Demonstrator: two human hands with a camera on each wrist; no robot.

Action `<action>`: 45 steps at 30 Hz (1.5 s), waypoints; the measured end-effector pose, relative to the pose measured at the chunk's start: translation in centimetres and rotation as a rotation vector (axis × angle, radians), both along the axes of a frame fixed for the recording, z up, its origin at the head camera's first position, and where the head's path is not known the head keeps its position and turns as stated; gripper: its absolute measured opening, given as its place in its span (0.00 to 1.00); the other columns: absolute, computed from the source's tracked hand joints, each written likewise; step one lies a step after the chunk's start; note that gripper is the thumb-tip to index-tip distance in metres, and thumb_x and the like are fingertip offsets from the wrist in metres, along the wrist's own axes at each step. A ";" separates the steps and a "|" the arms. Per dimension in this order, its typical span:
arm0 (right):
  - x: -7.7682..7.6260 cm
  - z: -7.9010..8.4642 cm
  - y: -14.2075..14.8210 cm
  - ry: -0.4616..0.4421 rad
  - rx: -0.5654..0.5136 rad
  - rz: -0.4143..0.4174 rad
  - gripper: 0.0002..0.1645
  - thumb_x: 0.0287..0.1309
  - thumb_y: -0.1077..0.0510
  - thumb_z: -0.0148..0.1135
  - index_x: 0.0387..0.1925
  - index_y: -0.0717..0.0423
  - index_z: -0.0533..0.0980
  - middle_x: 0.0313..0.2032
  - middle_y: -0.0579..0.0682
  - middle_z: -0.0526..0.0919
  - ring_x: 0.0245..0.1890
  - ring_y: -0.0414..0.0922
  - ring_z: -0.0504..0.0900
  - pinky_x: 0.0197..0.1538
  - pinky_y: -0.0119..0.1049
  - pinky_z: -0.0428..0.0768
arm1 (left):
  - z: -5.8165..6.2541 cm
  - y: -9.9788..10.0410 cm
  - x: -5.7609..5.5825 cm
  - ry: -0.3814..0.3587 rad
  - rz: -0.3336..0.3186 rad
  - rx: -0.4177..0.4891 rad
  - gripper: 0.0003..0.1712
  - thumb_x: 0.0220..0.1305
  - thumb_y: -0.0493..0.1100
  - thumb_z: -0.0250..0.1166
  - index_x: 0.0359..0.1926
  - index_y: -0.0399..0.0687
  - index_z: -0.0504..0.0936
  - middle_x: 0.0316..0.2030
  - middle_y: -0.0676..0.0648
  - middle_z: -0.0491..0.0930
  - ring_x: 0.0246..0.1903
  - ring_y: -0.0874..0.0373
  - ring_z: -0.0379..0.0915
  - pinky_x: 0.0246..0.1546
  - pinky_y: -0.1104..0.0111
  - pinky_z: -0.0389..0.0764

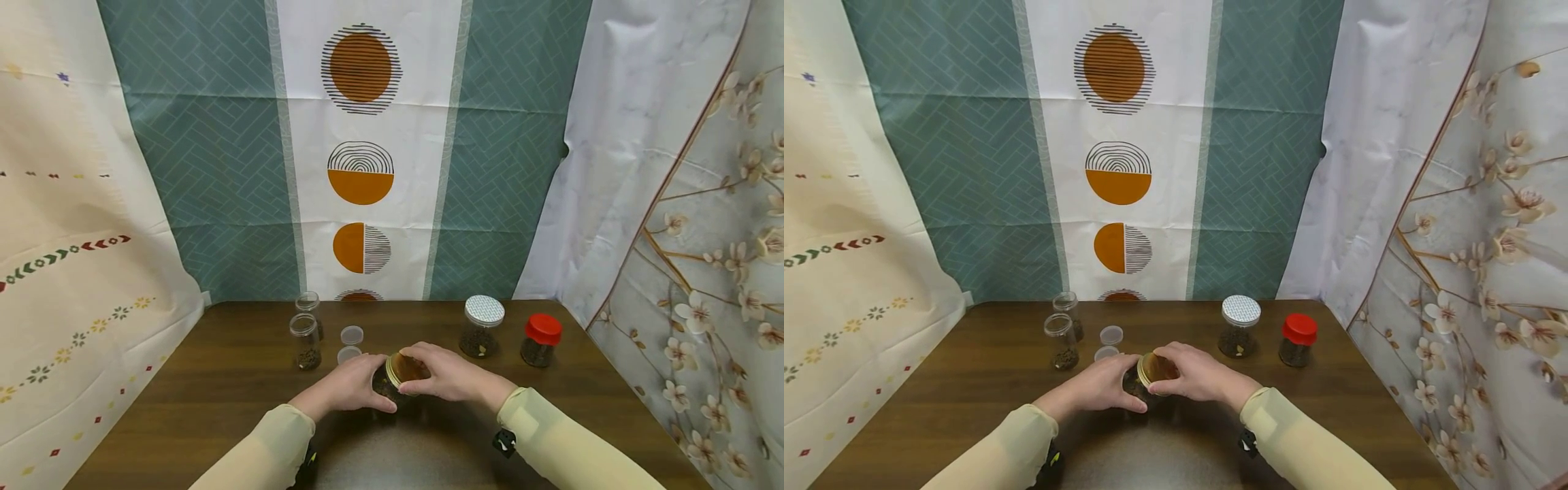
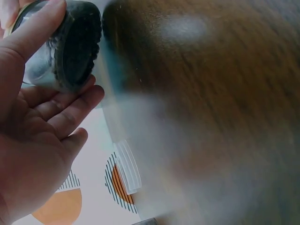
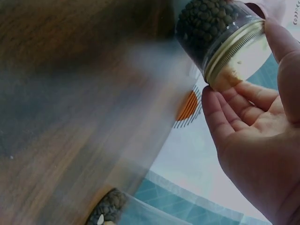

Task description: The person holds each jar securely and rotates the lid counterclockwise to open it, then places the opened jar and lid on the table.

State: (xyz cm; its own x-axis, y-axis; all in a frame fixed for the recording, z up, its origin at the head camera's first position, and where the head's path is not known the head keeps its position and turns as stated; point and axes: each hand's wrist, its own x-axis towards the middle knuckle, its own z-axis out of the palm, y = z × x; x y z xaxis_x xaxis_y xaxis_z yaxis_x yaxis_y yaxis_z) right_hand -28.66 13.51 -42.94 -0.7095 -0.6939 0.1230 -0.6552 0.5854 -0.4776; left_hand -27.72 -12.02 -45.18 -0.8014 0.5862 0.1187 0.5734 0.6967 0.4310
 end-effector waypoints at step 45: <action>0.8 0.6 -0.8 -0.021 -0.010 -0.165 0.38 0.72 0.35 0.73 0.70 0.54 0.80 0.54 0.52 0.83 0.49 0.49 0.88 0.52 0.50 0.86 | 0.2 0.2 -0.1 -0.018 0.025 0.006 0.44 0.54 0.60 0.88 0.63 0.41 0.81 0.53 0.49 0.85 0.54 0.50 0.81 0.57 0.51 0.82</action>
